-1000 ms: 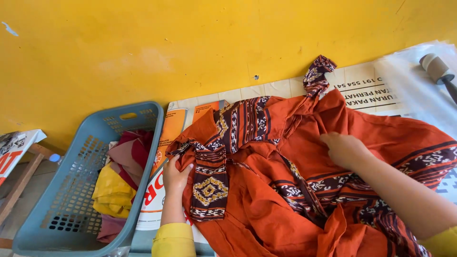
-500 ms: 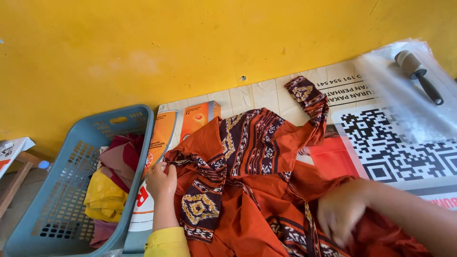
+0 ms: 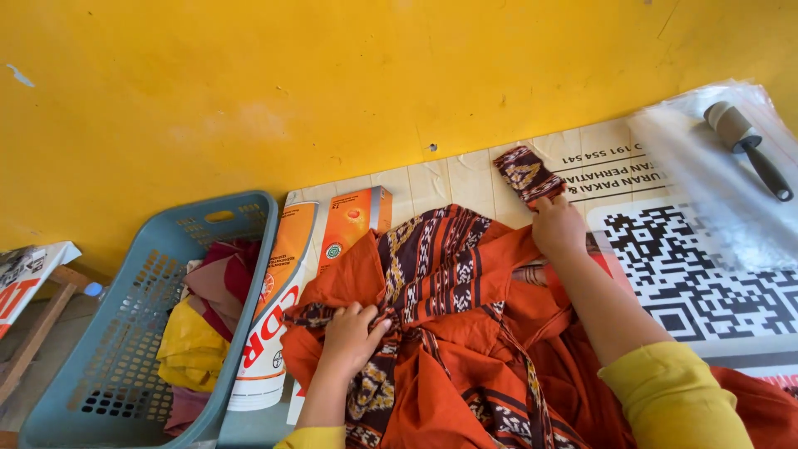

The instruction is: Using a lint roller to remove debris from an orange dress on a flat surface

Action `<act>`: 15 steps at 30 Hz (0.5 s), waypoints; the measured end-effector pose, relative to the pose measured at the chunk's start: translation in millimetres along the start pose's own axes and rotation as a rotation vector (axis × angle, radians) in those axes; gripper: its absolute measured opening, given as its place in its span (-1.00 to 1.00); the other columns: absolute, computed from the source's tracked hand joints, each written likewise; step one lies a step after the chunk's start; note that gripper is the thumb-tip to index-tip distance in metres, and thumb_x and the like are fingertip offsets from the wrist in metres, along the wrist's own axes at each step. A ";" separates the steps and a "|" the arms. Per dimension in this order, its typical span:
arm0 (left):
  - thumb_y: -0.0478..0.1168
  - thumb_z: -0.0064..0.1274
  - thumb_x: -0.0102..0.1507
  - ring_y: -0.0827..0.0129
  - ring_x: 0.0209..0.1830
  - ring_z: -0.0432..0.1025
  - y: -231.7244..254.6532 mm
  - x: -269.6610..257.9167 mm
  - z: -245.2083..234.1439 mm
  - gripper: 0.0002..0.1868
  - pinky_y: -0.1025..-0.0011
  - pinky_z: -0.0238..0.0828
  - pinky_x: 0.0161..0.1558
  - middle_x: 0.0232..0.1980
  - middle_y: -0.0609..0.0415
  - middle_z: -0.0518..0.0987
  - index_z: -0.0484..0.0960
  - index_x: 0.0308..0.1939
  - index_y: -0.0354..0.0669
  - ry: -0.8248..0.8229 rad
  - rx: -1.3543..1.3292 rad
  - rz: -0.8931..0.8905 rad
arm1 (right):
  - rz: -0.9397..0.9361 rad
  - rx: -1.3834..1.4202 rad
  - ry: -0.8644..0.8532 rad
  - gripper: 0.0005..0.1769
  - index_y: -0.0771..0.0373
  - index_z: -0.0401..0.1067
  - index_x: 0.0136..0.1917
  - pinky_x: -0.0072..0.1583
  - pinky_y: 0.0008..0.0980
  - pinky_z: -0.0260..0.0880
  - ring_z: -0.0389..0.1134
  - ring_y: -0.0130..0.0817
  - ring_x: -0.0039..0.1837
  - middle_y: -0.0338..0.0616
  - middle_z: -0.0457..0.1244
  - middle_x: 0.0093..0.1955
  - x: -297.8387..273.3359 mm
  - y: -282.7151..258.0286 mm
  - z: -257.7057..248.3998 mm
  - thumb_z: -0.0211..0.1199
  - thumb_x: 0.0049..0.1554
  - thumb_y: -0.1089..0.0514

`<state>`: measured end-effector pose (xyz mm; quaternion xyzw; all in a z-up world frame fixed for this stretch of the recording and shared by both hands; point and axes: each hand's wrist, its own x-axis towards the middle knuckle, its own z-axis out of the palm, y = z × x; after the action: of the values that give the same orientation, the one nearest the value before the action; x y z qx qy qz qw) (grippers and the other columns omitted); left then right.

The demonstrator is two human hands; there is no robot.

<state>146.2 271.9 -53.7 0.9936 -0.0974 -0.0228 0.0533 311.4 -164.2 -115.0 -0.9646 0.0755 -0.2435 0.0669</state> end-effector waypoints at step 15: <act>0.57 -0.17 0.30 0.23 0.00 0.52 19.2 -106.9 -59.6 -0.33 0.33 0.35 -0.05 -0.02 0.09 0.60 0.48 -0.05 0.11 -0.823 -0.066 -0.309 | 1.064 2.129 -0.255 -0.72 0.04 0.27 0.01 0.41 -0.09 0.32 0.29 -0.20 0.13 -0.12 0.20 0.00 27.8 27.8 -46.8 0.03 0.21 -0.16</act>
<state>41.1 280.1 11.4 0.9023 0.0399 -0.4275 0.0379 310.0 -200.7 -66.0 -0.2900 0.2186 -0.0283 0.9313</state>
